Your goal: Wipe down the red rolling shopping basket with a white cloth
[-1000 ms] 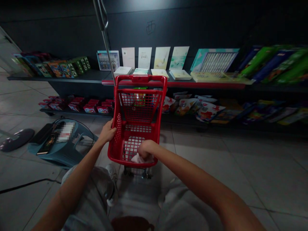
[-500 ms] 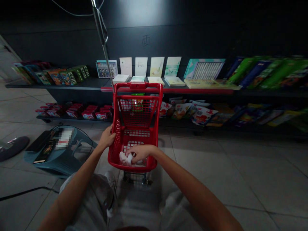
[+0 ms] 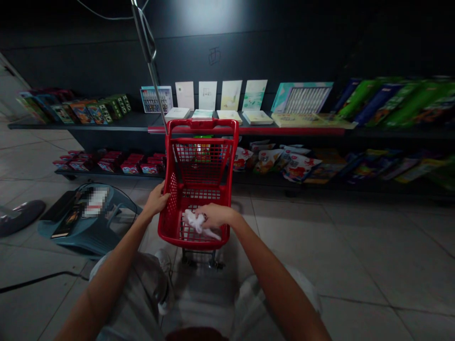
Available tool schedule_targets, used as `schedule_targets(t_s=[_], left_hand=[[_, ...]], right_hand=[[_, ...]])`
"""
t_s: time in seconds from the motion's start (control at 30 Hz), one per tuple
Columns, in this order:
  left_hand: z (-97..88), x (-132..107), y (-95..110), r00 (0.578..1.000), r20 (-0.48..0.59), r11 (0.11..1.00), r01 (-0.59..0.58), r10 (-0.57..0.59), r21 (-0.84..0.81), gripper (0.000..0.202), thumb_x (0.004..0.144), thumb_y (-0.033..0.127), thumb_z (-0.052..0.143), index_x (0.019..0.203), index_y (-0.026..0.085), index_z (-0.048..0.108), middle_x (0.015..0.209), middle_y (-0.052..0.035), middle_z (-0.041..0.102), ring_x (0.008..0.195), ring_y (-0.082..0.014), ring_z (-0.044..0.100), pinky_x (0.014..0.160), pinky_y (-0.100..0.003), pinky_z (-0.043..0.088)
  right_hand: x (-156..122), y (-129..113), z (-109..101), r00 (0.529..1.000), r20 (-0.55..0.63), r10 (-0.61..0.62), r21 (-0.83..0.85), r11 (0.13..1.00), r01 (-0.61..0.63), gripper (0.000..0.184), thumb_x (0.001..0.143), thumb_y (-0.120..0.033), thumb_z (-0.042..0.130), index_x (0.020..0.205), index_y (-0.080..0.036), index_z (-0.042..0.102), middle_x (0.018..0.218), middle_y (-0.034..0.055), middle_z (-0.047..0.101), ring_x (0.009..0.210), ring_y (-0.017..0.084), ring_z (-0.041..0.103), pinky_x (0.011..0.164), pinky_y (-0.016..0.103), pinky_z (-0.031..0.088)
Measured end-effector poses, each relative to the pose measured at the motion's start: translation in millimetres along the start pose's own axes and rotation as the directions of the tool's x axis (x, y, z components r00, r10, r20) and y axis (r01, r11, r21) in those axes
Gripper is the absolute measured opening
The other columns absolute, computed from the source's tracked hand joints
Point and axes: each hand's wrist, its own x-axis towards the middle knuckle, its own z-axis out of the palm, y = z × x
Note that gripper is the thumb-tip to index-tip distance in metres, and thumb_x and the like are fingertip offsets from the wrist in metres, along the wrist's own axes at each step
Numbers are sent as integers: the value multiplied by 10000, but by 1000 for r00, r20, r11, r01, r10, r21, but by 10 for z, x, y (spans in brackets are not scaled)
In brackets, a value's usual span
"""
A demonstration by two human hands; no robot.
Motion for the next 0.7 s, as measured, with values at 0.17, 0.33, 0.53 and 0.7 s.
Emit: schedule_targets(t_s=[0.17, 0.33, 0.53, 0.7], left_hand=[[5, -7, 27, 1000, -1, 1000, 24, -24, 14, 538, 839, 196, 529, 1365, 241, 638, 1241, -61, 710, 1171, -251, 663, 1105, -396, 501], [6, 1, 36, 1000, -1, 999, -25, 25, -22, 505, 836, 187, 512, 1317, 226, 660, 1253, -53, 715, 1161, -240, 665, 1111, -398, 496], [-16, 22, 42, 1000, 18, 1000, -14, 14, 0, 502, 862, 217, 519, 1349, 228, 641, 1332, -50, 704, 1218, -245, 656, 1127, -396, 487], [-51, -77, 208, 997, 27, 990, 70, -74, 125, 516, 939, 262, 495, 1452, 257, 554, 1299, -71, 725, 1178, -286, 693, 1062, -422, 532]], right_hand=[[58, -71, 90, 984, 134, -115, 78, 991, 105, 343, 788, -221, 718, 1128, -176, 734, 890, 11, 710, 783, 159, 607, 694, 228, 424], [214, -278, 184, 951, -100, -291, 280, 909, 308, 348, 839, -264, 698, 1168, -150, 691, 1147, 51, 708, 1033, 190, 622, 919, 262, 459], [52, -159, 2, 953, 198, -229, 196, 962, 191, 373, 784, -158, 693, 1156, -139, 707, 1012, 25, 707, 872, 148, 611, 762, 218, 449], [-124, -51, -54, 966, 208, -154, 168, 978, 120, 215, 777, -143, 686, 989, -144, 718, 886, -5, 677, 785, 122, 576, 701, 198, 424]])
